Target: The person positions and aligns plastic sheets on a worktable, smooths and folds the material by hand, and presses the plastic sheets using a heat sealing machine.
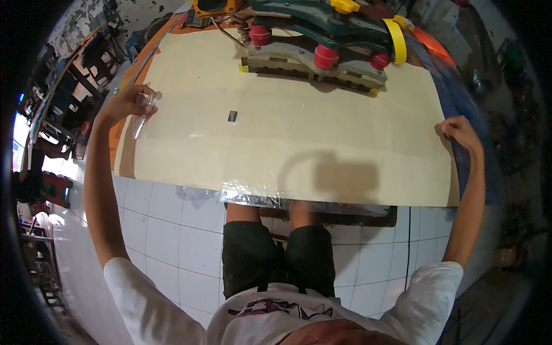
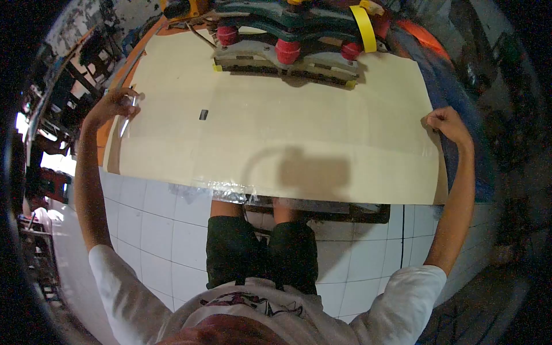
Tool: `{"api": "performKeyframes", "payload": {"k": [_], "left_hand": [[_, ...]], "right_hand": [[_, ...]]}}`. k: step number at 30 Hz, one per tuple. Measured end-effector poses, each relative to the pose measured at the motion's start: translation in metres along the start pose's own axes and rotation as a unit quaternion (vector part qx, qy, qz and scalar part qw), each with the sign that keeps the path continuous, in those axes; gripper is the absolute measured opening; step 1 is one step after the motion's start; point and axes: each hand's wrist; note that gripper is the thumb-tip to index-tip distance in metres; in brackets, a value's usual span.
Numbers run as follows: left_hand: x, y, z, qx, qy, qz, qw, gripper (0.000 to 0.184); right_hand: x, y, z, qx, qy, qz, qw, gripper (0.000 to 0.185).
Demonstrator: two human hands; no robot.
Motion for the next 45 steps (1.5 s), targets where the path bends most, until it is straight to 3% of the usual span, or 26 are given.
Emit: {"api": "performKeyframes", "payload": {"k": [1, 3, 5, 7, 8, 9, 10, 12, 14, 16, 17, 19, 21, 33, 35, 45], "left_hand": [[0.010, -0.002, -0.003, 0.002, -0.002, 0.001, 1.000, 0.031], [0.029, -0.005, -0.008, 0.119, -0.114, -0.014, 0.986, 0.037], [0.060, -0.021, 0.013, 0.159, -0.105, -0.034, 0.981, 0.041], [0.073, -0.017, 0.028, 0.198, -0.095, -0.054, 0.974, 0.046], [0.077, -0.010, 0.031, 0.253, -0.056, -0.187, 0.948, 0.047], [0.078, -0.006, 0.027, 0.302, -0.016, -0.317, 0.899, 0.049], [0.074, 0.003, 0.013, 0.304, -0.017, -0.318, 0.898, 0.049], [0.060, 0.029, -0.022, 0.397, -0.004, -0.321, 0.860, 0.051], [0.077, 0.068, -0.009, 0.344, -0.017, -0.292, 0.892, 0.056], [0.073, 0.090, -0.042, 0.321, -0.112, -0.172, 0.925, 0.068], [0.075, 0.098, -0.043, 0.320, -0.120, -0.177, 0.923, 0.068], [0.082, 0.114, -0.039, 0.336, -0.159, -0.251, 0.894, 0.078], [0.080, 0.113, -0.042, 0.332, -0.176, -0.249, 0.893, 0.081], [0.079, 0.109, -0.027, 0.347, -0.180, -0.305, 0.868, 0.105], [0.082, 0.107, -0.026, 0.354, -0.197, -0.294, 0.866, 0.110], [0.085, 0.098, -0.015, 0.331, -0.189, -0.304, 0.873, 0.120]], "right_hand": [[0.008, 0.005, 0.007, -0.055, 0.006, -0.001, 0.998, 0.016], [0.026, 0.010, 0.000, -0.067, -0.024, -0.006, 0.997, 0.016], [0.035, 0.017, 0.003, -0.080, -0.055, -0.009, 0.995, 0.017], [0.032, 0.029, 0.022, -0.178, -0.025, -0.147, 0.973, 0.022], [0.030, 0.032, 0.021, -0.177, -0.025, -0.145, 0.973, 0.022], [0.029, 0.037, 0.018, -0.237, -0.088, -0.215, 0.943, 0.029], [0.027, 0.041, 0.015, -0.293, -0.151, -0.284, 0.901, 0.036], [0.026, 0.054, 0.010, -0.254, -0.135, -0.274, 0.918, 0.047], [0.026, 0.072, 0.003, -0.215, -0.121, -0.262, 0.933, 0.058], [0.028, 0.092, -0.001, -0.271, -0.002, -0.252, 0.929, 0.079], [0.021, 0.100, 0.012, -0.239, 0.059, -0.210, 0.946, 0.091], [0.029, 0.108, -0.001, -0.237, 0.087, -0.195, 0.948, 0.092], [0.027, 0.118, -0.004, -0.219, 0.129, -0.192, 0.948, 0.094], [0.033, 0.119, -0.019, -0.199, 0.111, -0.225, 0.947, 0.097], [0.031, 0.123, -0.011, -0.251, 0.112, -0.230, 0.933, 0.098], [0.024, 0.133, -0.002, -0.217, 0.132, -0.215, 0.943, 0.096]]}}
Point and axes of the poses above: each hand's wrist, its own x-axis towards the middle knuckle, its own y-axis out of the palm, z = x × y, and after that the axes turned 14 degrees about x, right-handed
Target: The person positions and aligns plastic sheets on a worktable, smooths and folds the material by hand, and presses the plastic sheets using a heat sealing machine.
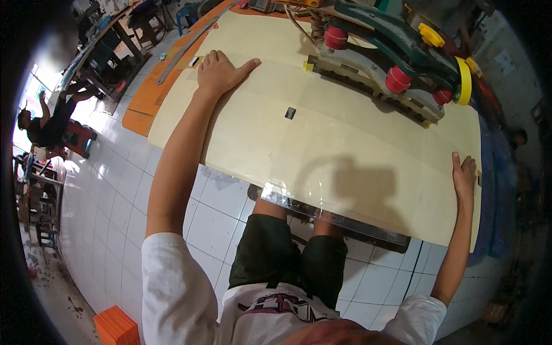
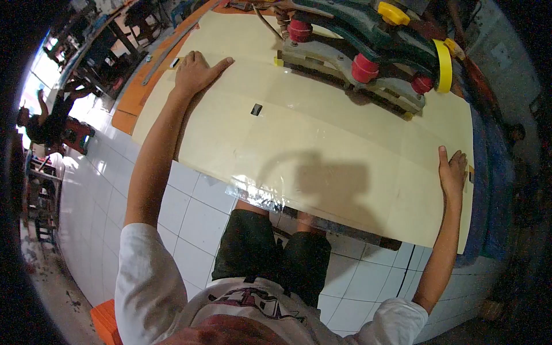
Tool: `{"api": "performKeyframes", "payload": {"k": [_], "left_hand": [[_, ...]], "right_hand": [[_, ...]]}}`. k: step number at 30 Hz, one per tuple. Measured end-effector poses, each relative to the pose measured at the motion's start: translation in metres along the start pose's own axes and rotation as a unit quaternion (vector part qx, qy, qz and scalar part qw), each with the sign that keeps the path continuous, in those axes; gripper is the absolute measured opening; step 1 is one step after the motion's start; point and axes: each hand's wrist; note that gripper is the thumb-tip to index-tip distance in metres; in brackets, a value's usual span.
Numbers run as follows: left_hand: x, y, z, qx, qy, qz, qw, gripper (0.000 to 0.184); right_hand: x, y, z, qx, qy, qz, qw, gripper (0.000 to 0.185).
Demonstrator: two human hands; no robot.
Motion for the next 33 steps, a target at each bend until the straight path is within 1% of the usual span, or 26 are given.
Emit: {"api": "performKeyframes", "payload": {"k": [2, 6, 9, 11, 13, 15, 17, 19, 21, 22, 24, 26, 27, 29, 30, 33], "left_hand": [[0.000, 0.000, 0.001, -0.006, -0.008, 0.001, 1.000, 0.120], [0.000, -0.001, 0.001, -0.002, -0.008, -0.009, 1.000, 0.121], [-0.003, -0.006, 0.002, 0.004, -0.013, 0.014, 1.000, 0.121], [0.001, 0.002, 0.005, 0.029, 0.001, -0.040, 0.999, 0.121], [0.004, -0.007, 0.005, 0.025, 0.010, -0.001, 1.000, 0.122], [0.004, -0.009, 0.001, 0.026, 0.006, 0.010, 1.000, 0.119], [0.012, 0.004, 0.002, 0.055, 0.013, 0.000, 0.998, 0.119], [0.021, 0.022, 0.004, 0.084, -0.004, 0.017, 0.996, 0.118], [0.029, 0.024, 0.006, 0.080, -0.009, 0.083, 0.993, 0.116], [0.028, 0.024, 0.007, 0.075, -0.011, 0.083, 0.994, 0.116], [0.021, 0.017, 0.002, 0.067, -0.007, 0.081, 0.994, 0.115], [0.016, 0.010, -0.001, 0.062, -0.021, 0.087, 0.994, 0.114], [0.023, 0.022, 0.006, 0.061, -0.016, 0.087, 0.994, 0.114], [0.038, 0.045, 0.023, 0.072, 0.022, 0.069, 0.995, 0.113], [0.038, 0.046, 0.024, 0.075, 0.036, 0.064, 0.995, 0.113], [0.039, 0.046, 0.025, 0.069, 0.034, 0.063, 0.995, 0.112]], "right_hand": [[0.003, 0.004, -0.004, 0.013, -0.016, -0.015, 1.000, 0.097], [0.006, 0.003, -0.005, 0.009, -0.021, -0.005, 1.000, 0.097], [0.003, 0.004, -0.001, -0.001, -0.012, -0.006, 1.000, 0.097], [-0.004, 0.002, 0.002, 0.014, -0.019, -0.013, 1.000, 0.097], [0.008, 0.009, -0.014, -0.019, -0.019, 0.001, 1.000, 0.098], [0.002, 0.008, -0.008, -0.018, -0.006, -0.012, 1.000, 0.100], [0.006, 0.014, -0.002, -0.020, 0.005, -0.017, 1.000, 0.100], [0.005, 0.018, 0.006, -0.019, 0.005, -0.021, 1.000, 0.100], [0.003, 0.022, 0.009, -0.011, -0.003, -0.024, 1.000, 0.101], [0.000, 0.020, 0.010, -0.015, 0.014, -0.031, 0.999, 0.101], [-0.002, 0.015, 0.011, -0.008, 0.010, -0.023, 1.000, 0.102], [-0.003, 0.012, 0.012, -0.004, 0.019, -0.022, 1.000, 0.102], [-0.003, 0.012, 0.013, 0.002, 0.019, -0.017, 1.000, 0.102], [-0.004, 0.011, 0.015, 0.005, 0.020, -0.015, 1.000, 0.102], [-0.005, 0.011, 0.014, 0.009, 0.018, -0.012, 1.000, 0.102], [-0.004, 0.011, 0.011, 0.007, 0.012, -0.014, 1.000, 0.103]]}}
Point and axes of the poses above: each hand's wrist, its own x-axis towards the middle knuckle, its own y-axis out of the palm, z = x × y, and after that the axes turned 14 degrees about x, right-handed
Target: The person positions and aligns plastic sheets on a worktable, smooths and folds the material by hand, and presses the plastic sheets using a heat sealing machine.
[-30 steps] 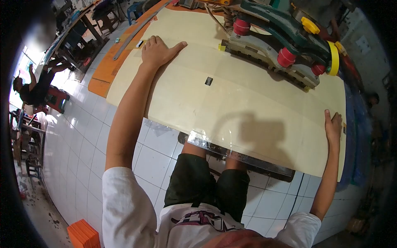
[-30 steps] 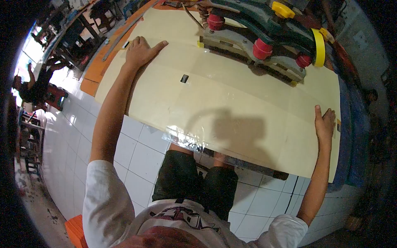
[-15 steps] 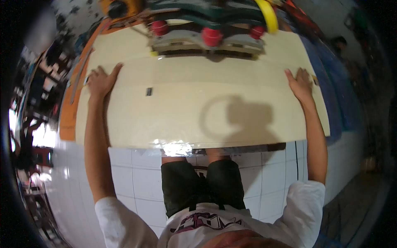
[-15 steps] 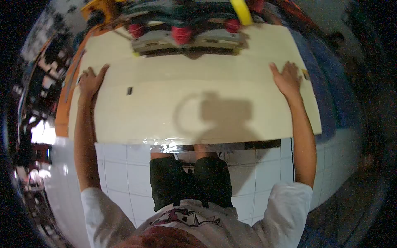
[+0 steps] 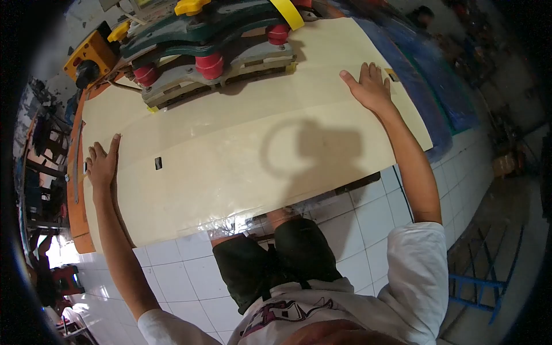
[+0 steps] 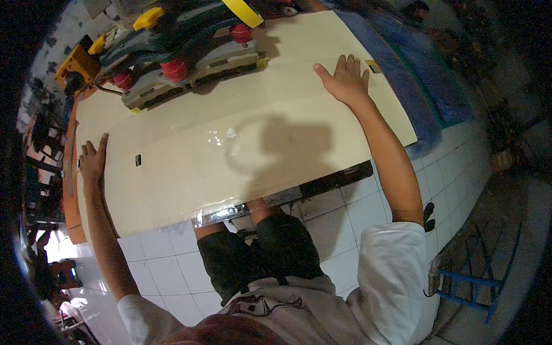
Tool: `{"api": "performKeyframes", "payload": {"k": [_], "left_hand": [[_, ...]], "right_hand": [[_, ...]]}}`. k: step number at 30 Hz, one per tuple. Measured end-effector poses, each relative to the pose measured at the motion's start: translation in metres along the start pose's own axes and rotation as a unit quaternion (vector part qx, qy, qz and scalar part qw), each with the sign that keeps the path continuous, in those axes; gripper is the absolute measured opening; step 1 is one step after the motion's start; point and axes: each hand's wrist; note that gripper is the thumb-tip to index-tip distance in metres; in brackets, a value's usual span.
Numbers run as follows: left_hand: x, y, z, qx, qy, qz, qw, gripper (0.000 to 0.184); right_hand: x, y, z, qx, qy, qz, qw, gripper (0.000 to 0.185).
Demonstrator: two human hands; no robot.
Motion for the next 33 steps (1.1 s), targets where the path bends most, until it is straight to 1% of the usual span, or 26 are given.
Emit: {"api": "performKeyframes", "payload": {"k": [5, 9, 12, 15, 18, 20, 24, 30, 32, 33], "left_hand": [[-0.006, -0.010, -0.007, 0.010, -0.019, 0.017, 1.000, 0.112], [-0.006, -0.008, -0.007, 0.019, -0.019, 0.002, 1.000, 0.111], [-0.009, -0.013, -0.009, 0.023, -0.030, 0.020, 0.999, 0.110], [-0.011, -0.011, -0.007, 0.014, -0.009, 0.004, 1.000, 0.110], [-0.014, -0.017, -0.012, 0.018, -0.013, 0.007, 1.000, 0.110], [-0.019, -0.027, -0.018, 0.011, -0.034, 0.035, 0.999, 0.110], [-0.013, -0.015, -0.008, 0.000, -0.008, 0.013, 1.000, 0.111], [-0.010, -0.014, -0.004, 0.017, 0.003, 0.004, 1.000, 0.113], [-0.027, -0.037, -0.017, -0.010, -0.046, 0.027, 0.999, 0.113], [-0.023, -0.030, -0.011, -0.010, -0.047, 0.027, 0.998, 0.113]], "right_hand": [[0.001, 0.001, -0.002, 0.000, 0.000, -0.002, 1.000, 0.105], [0.001, -0.001, -0.002, -0.004, 0.001, -0.001, 1.000, 0.105], [0.002, -0.002, -0.004, -0.010, 0.000, -0.002, 1.000, 0.105], [0.001, -0.003, -0.004, -0.003, 0.003, -0.003, 1.000, 0.104], [-0.001, -0.004, -0.004, -0.007, -0.003, -0.006, 1.000, 0.104], [0.001, -0.002, -0.004, -0.007, -0.006, -0.008, 1.000, 0.103], [-0.002, -0.007, -0.007, -0.004, -0.023, -0.018, 1.000, 0.102], [-0.001, -0.005, -0.010, 0.006, -0.034, -0.028, 0.999, 0.101], [-0.002, -0.005, -0.008, 0.001, -0.030, -0.025, 0.999, 0.101], [-0.003, -0.005, -0.007, -0.003, -0.027, -0.023, 0.999, 0.101]]}}
Point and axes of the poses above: each hand's wrist, its own x-axis towards the middle knuckle, its own y-axis out of the palm, z = x × y, and after that the axes turned 14 degrees about x, right-handed
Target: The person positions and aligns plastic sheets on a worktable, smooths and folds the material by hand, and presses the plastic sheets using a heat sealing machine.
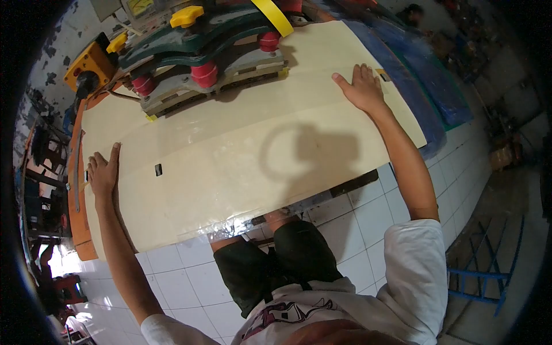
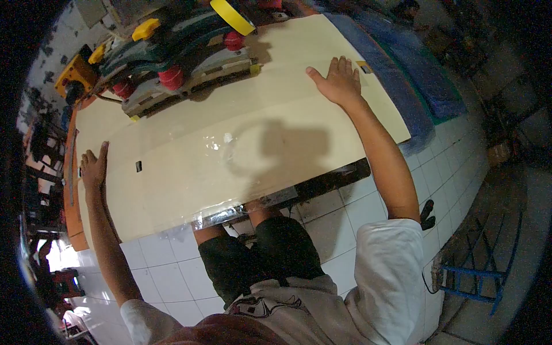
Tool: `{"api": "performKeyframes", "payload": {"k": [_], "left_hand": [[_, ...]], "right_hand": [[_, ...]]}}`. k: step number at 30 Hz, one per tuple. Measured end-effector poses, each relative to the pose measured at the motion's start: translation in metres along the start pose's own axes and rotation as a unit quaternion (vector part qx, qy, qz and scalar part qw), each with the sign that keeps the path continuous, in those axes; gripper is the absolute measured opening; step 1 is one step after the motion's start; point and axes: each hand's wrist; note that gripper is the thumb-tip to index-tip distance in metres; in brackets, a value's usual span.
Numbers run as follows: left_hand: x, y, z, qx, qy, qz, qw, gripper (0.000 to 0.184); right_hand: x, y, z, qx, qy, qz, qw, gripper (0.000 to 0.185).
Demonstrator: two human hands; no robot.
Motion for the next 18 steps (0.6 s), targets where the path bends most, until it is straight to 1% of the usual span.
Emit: {"api": "performKeyframes", "payload": {"k": [3, 6, 8, 9, 12, 15, 17, 18], "left_hand": [[0.013, 0.016, 0.010, 0.015, 0.047, -0.023, 0.999, 0.113], [0.007, 0.010, 0.006, 0.021, 0.043, -0.022, 0.999, 0.113], [-0.004, -0.003, -0.001, 0.000, 0.010, -0.008, 1.000, 0.113], [0.001, 0.003, 0.002, 0.001, 0.010, -0.008, 1.000, 0.113], [0.012, 0.018, 0.013, 0.011, 0.051, -0.031, 0.998, 0.112], [0.012, 0.016, 0.010, 0.010, 0.051, -0.014, 0.999, 0.113], [-0.002, 0.004, -0.001, -0.008, 0.012, -0.072, 0.997, 0.109], [-0.006, -0.005, -0.005, -0.034, 0.037, -0.066, 0.997, 0.104]], "right_hand": [[0.000, 0.000, 0.002, -0.003, 0.007, 0.000, 1.000, 0.101], [0.002, 0.002, 0.002, -0.009, 0.007, 0.001, 1.000, 0.101], [0.004, 0.004, 0.002, -0.006, 0.004, 0.000, 1.000, 0.101], [0.004, 0.004, 0.001, -0.004, 0.002, -0.001, 1.000, 0.101], [0.002, 0.003, 0.004, -0.001, 0.001, -0.002, 1.000, 0.101], [0.005, 0.005, 0.004, -0.016, -0.004, -0.010, 1.000, 0.101], [0.009, 0.010, -0.004, -0.032, -0.010, -0.012, 0.999, 0.100], [0.015, 0.014, -0.006, -0.046, -0.019, -0.013, 0.999, 0.100]]}}
Point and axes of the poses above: each hand's wrist, its own x-axis towards the middle knuckle, its own y-axis out of the palm, z = x × y, and after that the axes turned 14 degrees about x, right-handed
